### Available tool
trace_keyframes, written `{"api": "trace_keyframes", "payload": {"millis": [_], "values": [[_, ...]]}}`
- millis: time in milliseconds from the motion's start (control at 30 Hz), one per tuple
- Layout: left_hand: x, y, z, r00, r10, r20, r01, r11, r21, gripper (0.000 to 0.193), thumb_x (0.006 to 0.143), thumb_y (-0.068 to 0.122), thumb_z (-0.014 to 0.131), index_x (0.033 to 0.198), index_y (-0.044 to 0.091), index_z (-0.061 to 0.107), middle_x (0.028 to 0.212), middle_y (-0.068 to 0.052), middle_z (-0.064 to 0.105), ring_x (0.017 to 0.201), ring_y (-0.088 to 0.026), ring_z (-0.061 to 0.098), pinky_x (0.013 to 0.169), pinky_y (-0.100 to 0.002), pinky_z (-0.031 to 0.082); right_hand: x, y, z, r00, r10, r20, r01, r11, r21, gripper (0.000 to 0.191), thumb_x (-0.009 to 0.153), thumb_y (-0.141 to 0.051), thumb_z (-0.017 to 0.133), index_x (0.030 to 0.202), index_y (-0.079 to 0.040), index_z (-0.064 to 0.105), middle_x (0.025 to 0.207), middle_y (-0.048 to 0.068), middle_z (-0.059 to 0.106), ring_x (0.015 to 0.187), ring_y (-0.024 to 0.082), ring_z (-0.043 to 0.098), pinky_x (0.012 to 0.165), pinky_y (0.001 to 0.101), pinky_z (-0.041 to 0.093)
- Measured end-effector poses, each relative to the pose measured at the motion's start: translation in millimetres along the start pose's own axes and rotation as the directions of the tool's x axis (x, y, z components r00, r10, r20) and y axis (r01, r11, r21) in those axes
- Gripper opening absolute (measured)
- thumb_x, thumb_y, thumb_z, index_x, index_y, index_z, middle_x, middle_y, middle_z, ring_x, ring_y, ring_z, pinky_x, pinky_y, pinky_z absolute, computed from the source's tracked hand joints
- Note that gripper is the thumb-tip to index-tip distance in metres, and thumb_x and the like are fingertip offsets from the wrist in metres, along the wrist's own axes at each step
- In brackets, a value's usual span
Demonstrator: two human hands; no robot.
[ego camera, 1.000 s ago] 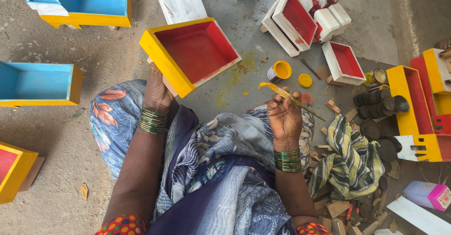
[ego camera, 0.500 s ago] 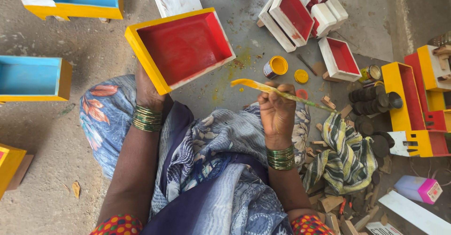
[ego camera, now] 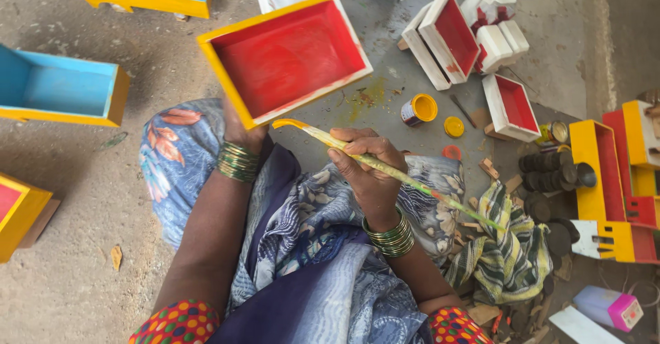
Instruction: The person paints the exterior edges of small wooden boxes with yellow paint using a brush. They wipe the box with a cloth, then pick up another box and continue painting the edges yellow. The interior of the boxes is already painted red.
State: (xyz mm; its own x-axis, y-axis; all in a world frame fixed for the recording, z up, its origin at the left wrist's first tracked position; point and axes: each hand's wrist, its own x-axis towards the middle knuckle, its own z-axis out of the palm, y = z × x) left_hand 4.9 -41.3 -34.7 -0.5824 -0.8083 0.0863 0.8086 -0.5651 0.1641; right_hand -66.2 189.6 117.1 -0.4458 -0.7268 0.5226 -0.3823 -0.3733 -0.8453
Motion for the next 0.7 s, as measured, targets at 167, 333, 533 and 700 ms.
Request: {"api": "trace_keyframes", "payload": {"millis": [167, 333, 533, 700], "values": [[3, -8, -3, 0.998, -0.012, -0.067, 0.017, 0.997, 0.07, 0.041, 0.11, 0.03, 0.046, 0.139, 0.002, 0.054, 0.133, -0.015, 0.065, 0.12, -0.031, 0.066, 0.104, -0.048, 0.057, 4, -2, 8, 0.997, -0.06, 0.039, 0.064, 0.992, -0.107, 0.028, 0.091, 0.008, 0.079, 0.104, -0.006, 0.058, 0.117, 0.017, 0.073, 0.112, 0.022, 0.072, 0.096, 0.0314, 0.062], [3, -7, 3, 0.995, -0.015, -0.099, 0.027, 0.993, 0.118, 0.042, 0.108, 0.031, 0.046, 0.139, 0.003, 0.052, 0.134, -0.014, 0.064, 0.123, -0.03, 0.066, 0.106, -0.048, 0.057, 3, 0, 11, 0.999, -0.033, 0.028, 0.035, 0.995, -0.094, 0.027, 0.092, 0.008, 0.078, 0.104, -0.005, 0.059, 0.118, 0.017, 0.073, 0.112, 0.022, 0.072, 0.095, 0.0314, 0.062], [1, -5, 14, 0.994, -0.016, -0.11, 0.028, 0.994, 0.108, 0.051, 0.109, 0.041, 0.042, 0.143, 0.003, 0.048, 0.136, -0.015, 0.062, 0.123, -0.031, 0.066, 0.106, -0.047, 0.057, 3, 10, 13, 0.999, -0.036, 0.019, 0.039, 0.983, -0.182, 0.025, 0.092, 0.008, 0.078, 0.103, -0.004, 0.06, 0.117, 0.017, 0.073, 0.109, 0.021, 0.073, 0.094, 0.0299, 0.062], [2, -3, 19, 0.992, -0.031, -0.121, 0.044, 0.993, 0.112, 0.051, 0.109, 0.04, 0.041, 0.144, 0.004, 0.047, 0.138, -0.016, 0.061, 0.125, -0.032, 0.066, 0.107, -0.048, 0.057, 3, 13, 7, 0.994, 0.074, -0.085, -0.084, 0.989, -0.125, 0.022, 0.093, 0.009, 0.075, 0.106, -0.002, 0.062, 0.121, 0.019, 0.071, 0.108, 0.018, 0.071, 0.092, 0.0281, 0.062]]}}
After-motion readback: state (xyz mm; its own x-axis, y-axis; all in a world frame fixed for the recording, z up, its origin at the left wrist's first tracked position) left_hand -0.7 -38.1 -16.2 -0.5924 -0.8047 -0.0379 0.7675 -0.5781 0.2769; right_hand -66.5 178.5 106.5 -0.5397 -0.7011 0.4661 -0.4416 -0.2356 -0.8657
